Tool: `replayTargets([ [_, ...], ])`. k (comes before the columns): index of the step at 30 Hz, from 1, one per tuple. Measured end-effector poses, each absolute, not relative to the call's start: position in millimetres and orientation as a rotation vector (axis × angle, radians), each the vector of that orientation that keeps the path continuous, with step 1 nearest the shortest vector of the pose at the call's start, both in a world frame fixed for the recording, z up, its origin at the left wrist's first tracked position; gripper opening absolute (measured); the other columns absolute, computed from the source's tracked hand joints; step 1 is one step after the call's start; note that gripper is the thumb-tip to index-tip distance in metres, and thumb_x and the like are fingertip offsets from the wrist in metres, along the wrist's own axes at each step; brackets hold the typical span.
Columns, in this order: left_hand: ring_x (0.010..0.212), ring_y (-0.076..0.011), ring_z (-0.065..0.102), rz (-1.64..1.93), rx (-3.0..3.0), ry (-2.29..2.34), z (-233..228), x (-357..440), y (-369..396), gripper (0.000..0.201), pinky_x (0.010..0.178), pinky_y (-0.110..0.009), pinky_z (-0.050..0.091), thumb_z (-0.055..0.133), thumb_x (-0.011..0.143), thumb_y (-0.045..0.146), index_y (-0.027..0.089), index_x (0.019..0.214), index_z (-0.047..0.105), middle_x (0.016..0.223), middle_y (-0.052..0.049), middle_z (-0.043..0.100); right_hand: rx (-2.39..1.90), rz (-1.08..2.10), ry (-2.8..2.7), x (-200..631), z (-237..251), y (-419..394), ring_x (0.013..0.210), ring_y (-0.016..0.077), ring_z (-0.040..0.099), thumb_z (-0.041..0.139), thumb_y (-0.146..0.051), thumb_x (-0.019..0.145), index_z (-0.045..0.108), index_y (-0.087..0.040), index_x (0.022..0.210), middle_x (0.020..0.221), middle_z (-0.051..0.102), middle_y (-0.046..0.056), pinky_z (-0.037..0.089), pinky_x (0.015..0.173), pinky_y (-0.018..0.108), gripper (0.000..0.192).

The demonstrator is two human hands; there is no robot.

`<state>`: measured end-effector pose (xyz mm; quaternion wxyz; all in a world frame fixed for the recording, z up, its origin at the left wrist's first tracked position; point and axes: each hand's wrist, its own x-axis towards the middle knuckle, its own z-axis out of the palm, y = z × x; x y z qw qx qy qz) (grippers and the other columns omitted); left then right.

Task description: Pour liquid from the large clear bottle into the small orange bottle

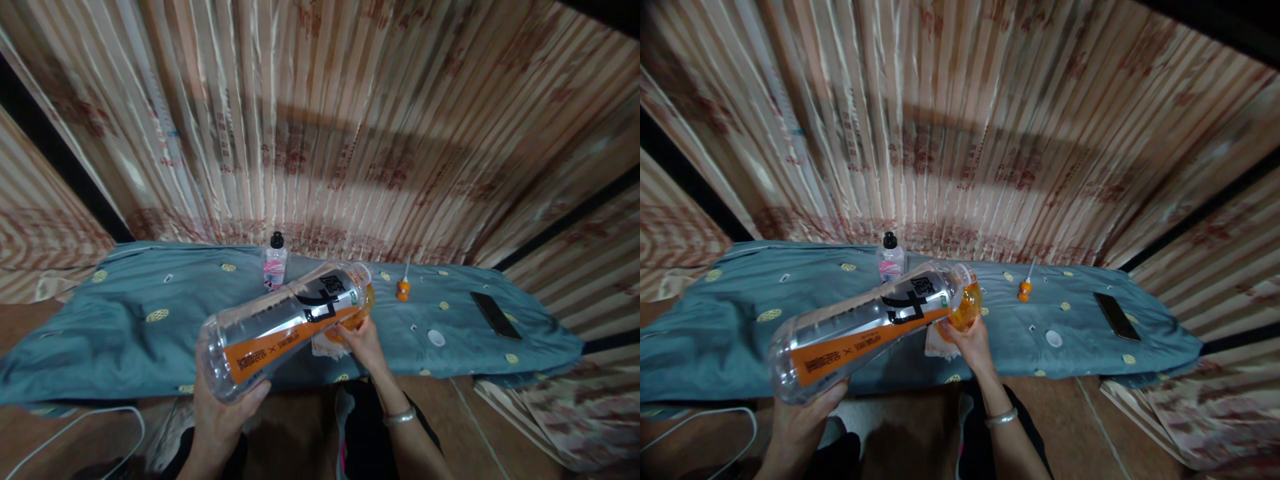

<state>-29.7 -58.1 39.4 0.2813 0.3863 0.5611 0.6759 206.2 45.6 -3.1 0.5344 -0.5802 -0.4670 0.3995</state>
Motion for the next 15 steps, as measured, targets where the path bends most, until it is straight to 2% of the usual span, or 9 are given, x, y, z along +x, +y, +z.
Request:
replayTargets([
  [3,0.107,-0.0322,0.069,1.788,1.081,1.490,34,-39,-56,0.052,0.095,-0.047,0.057,0.088,0.058,0.047,0.022,0.093,0.059,0.103,-0.006,0.069,-1.404,0.950,-1.105,207,-5,46,0.085,0.0309,0.077,0.090,-0.047,0.050,0.061,-0.021,0.091,0.091,0.081,0.010,0.062,0.075,0.040,0.056],
  [5,0.101,-0.0317,0.071,1.738,1.150,1.468,31,-44,-55,0.056,0.091,-0.046,0.059,0.090,0.055,0.043,0.021,0.097,0.060,0.094,-0.003,0.067,-1.408,0.945,-1.107,207,-7,47,0.085,0.0309,0.077,0.090,-0.048,0.050,0.061,-0.021,0.092,0.092,0.081,0.010,0.062,0.076,0.040,0.058],
  [9,0.108,-0.0320,0.068,1.794,1.127,1.498,32,-41,-56,0.051,0.099,-0.047,0.055,0.088,0.058,0.047,0.022,0.093,0.061,0.087,-0.001,0.063,-1.394,0.929,-1.131,208,-10,47,0.087,0.0302,0.078,0.090,-0.048,0.052,0.062,-0.021,0.094,0.096,0.081,0.009,0.062,0.078,0.040,0.057],
  [15,0.107,-0.0328,0.068,1.797,1.072,1.500,44,-29,-58,0.054,0.095,-0.047,0.057,0.088,0.055,0.054,0.023,0.090,0.060,0.085,-0.001,0.062,-1.397,0.936,-1.111,208,-10,47,0.088,0.0307,0.078,0.090,-0.046,0.052,0.061,-0.022,0.094,0.095,0.081,0.009,0.062,0.078,0.040,0.057],
])
